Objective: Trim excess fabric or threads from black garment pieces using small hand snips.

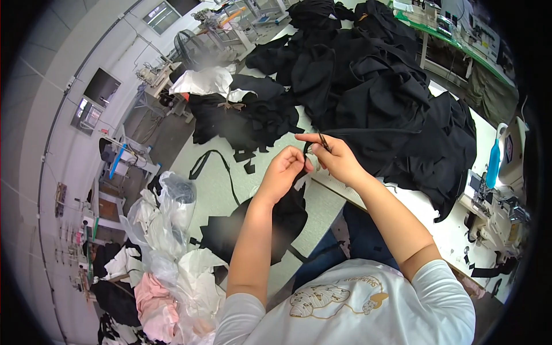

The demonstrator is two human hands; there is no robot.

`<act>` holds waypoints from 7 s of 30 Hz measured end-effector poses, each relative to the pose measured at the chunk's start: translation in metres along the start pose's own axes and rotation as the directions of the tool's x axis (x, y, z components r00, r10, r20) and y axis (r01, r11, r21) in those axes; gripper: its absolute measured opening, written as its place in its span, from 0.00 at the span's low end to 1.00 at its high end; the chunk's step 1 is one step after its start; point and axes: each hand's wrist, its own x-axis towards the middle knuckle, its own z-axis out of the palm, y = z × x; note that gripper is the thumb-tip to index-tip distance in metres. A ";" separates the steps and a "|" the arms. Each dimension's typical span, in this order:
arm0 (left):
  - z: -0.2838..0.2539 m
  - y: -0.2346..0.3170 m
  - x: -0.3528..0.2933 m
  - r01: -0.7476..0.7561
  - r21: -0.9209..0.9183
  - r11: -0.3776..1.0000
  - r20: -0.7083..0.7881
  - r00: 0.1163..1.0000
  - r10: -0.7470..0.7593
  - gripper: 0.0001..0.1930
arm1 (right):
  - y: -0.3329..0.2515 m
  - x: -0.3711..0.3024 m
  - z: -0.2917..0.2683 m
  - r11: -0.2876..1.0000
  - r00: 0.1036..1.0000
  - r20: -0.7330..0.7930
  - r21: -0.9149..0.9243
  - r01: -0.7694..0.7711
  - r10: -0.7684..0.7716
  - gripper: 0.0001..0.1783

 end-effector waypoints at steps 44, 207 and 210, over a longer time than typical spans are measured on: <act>0.011 0.028 -0.014 0.081 0.045 0.996 0.011 0.997 -0.082 0.25 | 0.005 -0.044 -0.008 0.973 0.994 0.106 -0.231 0.008 0.017 0.18; -0.094 -0.004 -0.276 0.675 0.474 0.565 -0.813 0.582 -0.013 0.26 | 0.077 -0.020 0.003 0.809 0.992 0.119 -0.587 0.038 0.040 0.11; -0.092 -0.031 -0.295 0.653 0.567 0.503 -0.787 0.610 0.094 0.27 | 0.077 -0.026 0.010 0.838 0.989 0.109 -0.545 -0.022 0.097 0.09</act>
